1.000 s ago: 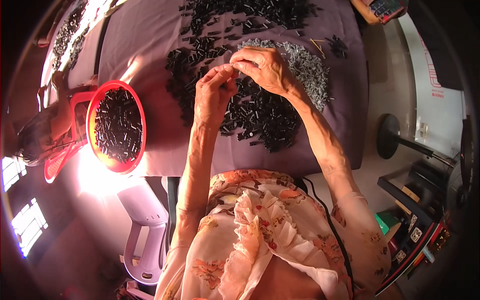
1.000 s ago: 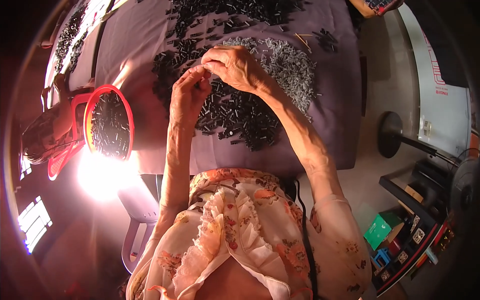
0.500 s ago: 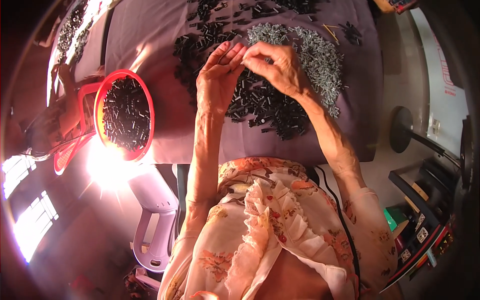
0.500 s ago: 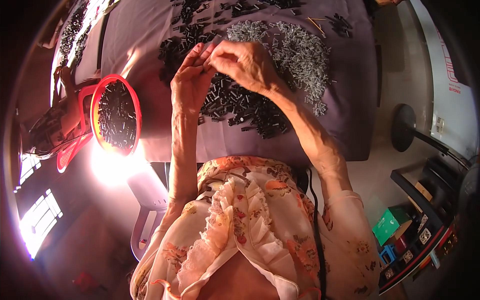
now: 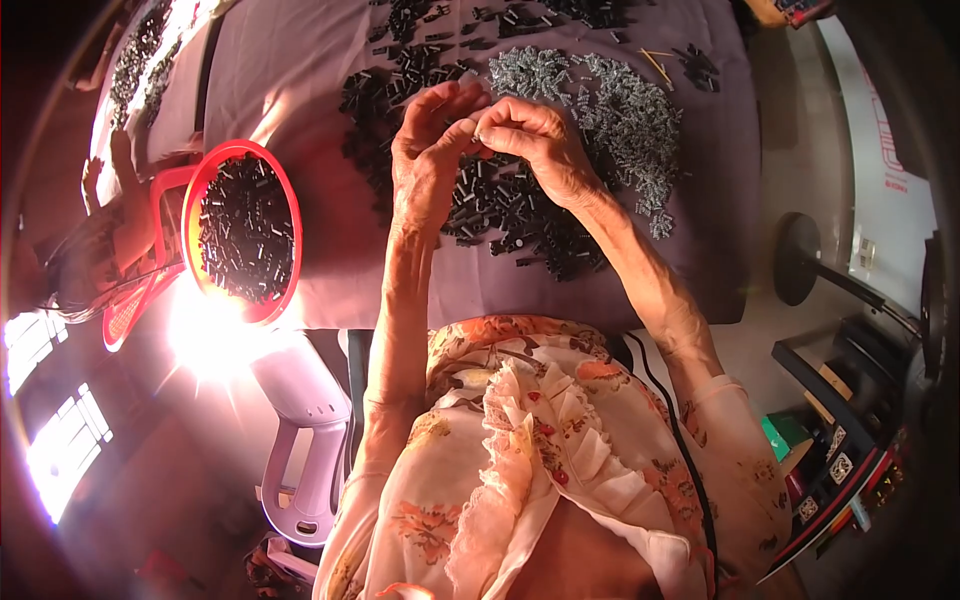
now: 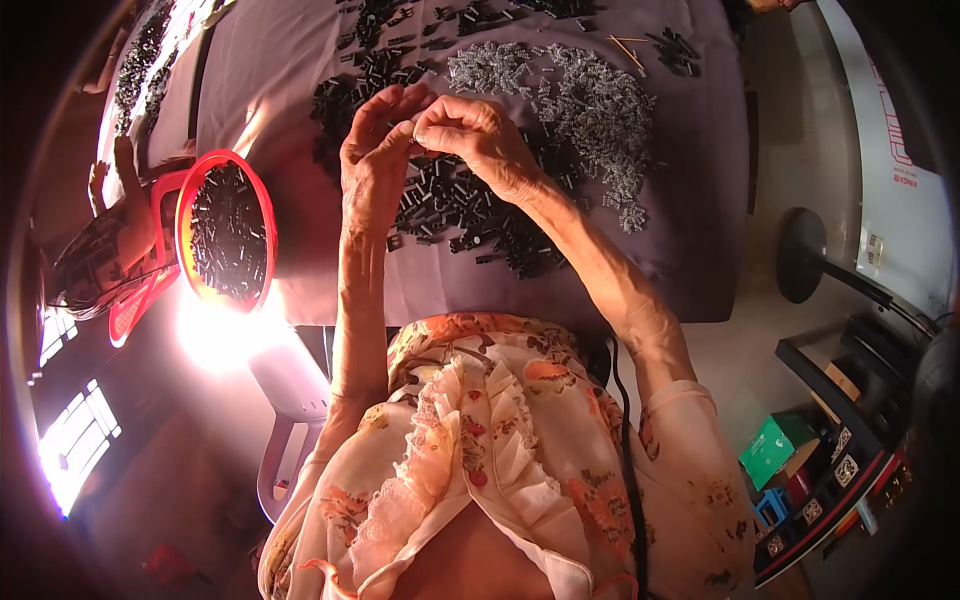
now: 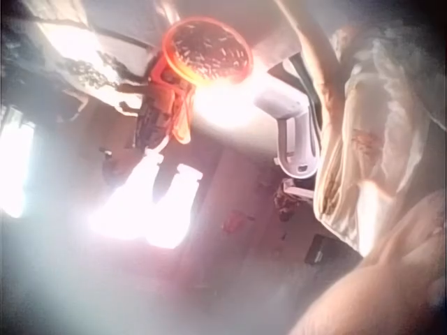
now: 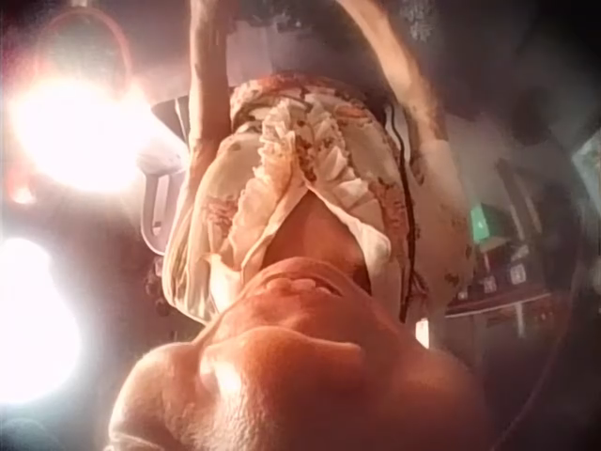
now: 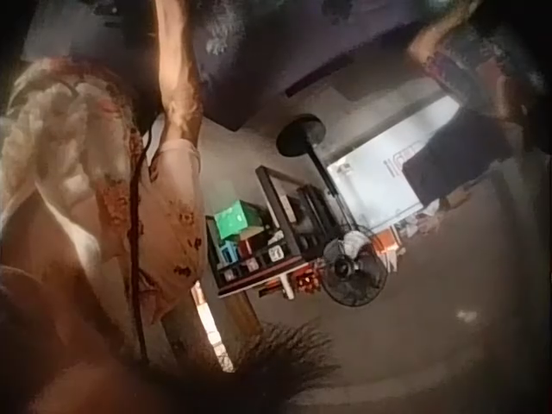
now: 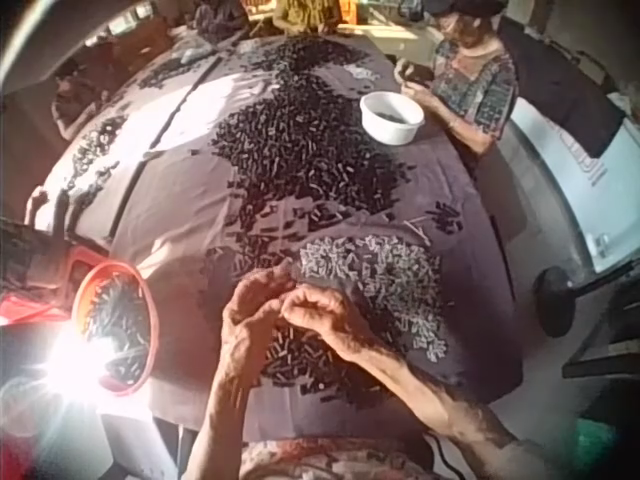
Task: The person assembles components by picking up black plastic pieces and inserting small grey parts into them by hand.
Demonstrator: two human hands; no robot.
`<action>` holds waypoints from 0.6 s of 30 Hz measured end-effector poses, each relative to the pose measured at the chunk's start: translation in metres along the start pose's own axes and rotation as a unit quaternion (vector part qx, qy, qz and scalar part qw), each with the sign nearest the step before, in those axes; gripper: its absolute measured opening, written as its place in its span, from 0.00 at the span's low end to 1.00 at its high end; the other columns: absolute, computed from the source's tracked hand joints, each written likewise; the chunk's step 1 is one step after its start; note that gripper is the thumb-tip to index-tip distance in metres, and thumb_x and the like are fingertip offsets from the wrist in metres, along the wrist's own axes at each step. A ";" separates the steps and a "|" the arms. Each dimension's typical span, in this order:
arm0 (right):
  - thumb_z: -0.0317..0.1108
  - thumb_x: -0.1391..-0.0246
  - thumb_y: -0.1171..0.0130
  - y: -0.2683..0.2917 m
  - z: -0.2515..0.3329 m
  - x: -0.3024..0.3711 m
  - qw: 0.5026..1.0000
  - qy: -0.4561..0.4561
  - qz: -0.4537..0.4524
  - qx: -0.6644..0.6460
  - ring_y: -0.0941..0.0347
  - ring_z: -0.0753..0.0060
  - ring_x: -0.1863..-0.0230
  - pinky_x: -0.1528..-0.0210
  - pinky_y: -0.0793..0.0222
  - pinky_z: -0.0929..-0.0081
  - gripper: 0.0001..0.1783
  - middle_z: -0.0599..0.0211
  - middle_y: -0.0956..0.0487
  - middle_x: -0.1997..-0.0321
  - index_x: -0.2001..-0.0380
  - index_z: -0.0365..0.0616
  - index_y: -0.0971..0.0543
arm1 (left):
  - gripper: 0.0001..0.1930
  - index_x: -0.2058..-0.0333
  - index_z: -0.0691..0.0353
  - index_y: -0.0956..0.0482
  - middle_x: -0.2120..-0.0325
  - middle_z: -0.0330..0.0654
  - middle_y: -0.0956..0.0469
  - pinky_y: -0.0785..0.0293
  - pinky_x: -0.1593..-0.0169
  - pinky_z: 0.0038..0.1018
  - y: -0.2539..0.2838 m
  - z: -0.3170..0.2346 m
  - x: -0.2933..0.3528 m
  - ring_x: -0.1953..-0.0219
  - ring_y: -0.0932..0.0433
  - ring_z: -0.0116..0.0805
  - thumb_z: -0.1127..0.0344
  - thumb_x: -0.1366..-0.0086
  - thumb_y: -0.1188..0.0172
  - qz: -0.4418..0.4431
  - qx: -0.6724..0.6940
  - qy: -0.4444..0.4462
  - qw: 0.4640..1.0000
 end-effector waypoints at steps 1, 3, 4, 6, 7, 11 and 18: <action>0.32 0.51 0.46 0.001 -0.001 0.000 1.000 0.003 0.004 0.001 0.30 0.79 0.69 0.61 0.34 0.80 0.08 0.69 0.24 0.73 0.74 0.37 0.25 | 0.16 0.57 0.67 0.31 0.60 0.46 0.25 0.29 0.58 0.24 0.000 0.000 0.001 0.61 0.26 0.30 0.75 0.46 0.43 -0.023 -0.003 0.009 1.000; 0.32 0.50 0.46 0.004 -0.001 -0.002 1.000 0.006 0.009 0.002 0.30 0.78 0.68 0.60 0.35 0.79 0.08 0.69 0.24 0.72 0.74 0.37 0.25 | 0.12 0.61 0.66 0.29 0.66 0.44 0.23 0.30 0.60 0.22 0.007 0.002 0.002 0.65 0.25 0.28 0.75 0.46 0.42 -0.031 -0.030 0.007 0.999; 0.32 0.50 0.46 0.006 -0.001 -0.003 1.000 -0.004 0.008 0.014 0.30 0.78 0.68 0.59 0.35 0.79 0.08 0.68 0.24 0.72 0.74 0.37 0.25 | 0.09 0.66 0.66 0.26 0.72 0.43 0.22 0.30 0.62 0.21 0.008 0.002 0.003 0.68 0.25 0.26 0.74 0.47 0.41 -0.038 -0.057 0.006 0.998; 0.33 0.50 0.47 0.007 0.000 -0.004 0.999 -0.015 0.006 0.028 0.30 0.78 0.68 0.58 0.35 0.78 0.09 0.68 0.24 0.71 0.74 0.37 0.25 | 0.08 0.67 0.67 0.25 0.79 0.39 0.24 0.31 0.65 0.19 0.004 -0.001 0.006 0.73 0.27 0.24 0.72 0.46 0.41 -0.071 -0.074 -0.004 0.995; 0.33 0.49 0.47 0.007 0.003 -0.004 1.000 -0.025 -0.004 0.013 0.30 0.77 0.67 0.57 0.35 0.78 0.09 0.68 0.24 0.70 0.73 0.37 0.25 | 0.09 0.66 0.68 0.26 0.79 0.39 0.25 0.31 0.66 0.19 0.008 0.001 0.006 0.74 0.28 0.25 0.71 0.44 0.42 -0.070 -0.044 0.019 0.996; 0.31 0.49 0.46 0.005 0.014 -0.004 0.996 0.011 -0.024 0.088 0.29 0.79 0.66 0.59 0.33 0.80 0.07 0.70 0.24 0.69 0.72 0.37 0.25 | 0.12 0.61 0.71 0.28 0.77 0.40 0.26 0.29 0.67 0.22 0.008 0.008 0.005 0.74 0.28 0.28 0.67 0.40 0.46 -0.035 0.143 0.066 0.987; 0.27 0.49 0.45 -0.002 0.025 -0.004 0.969 0.102 -0.040 0.223 0.28 0.82 0.69 0.66 0.32 0.83 0.03 0.70 0.23 0.72 0.71 0.39 0.25 | 0.12 0.61 0.70 0.29 0.73 0.42 0.26 0.27 0.66 0.26 0.006 0.015 0.004 0.72 0.27 0.30 0.66 0.39 0.48 0.020 0.296 0.115 0.948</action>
Point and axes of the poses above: each hand's wrist, its own x-axis away from the middle knuckle, its own y-axis out of the back of the hand, z = x × y, the point moved 1 cm from there along -x, towards the middle knuckle
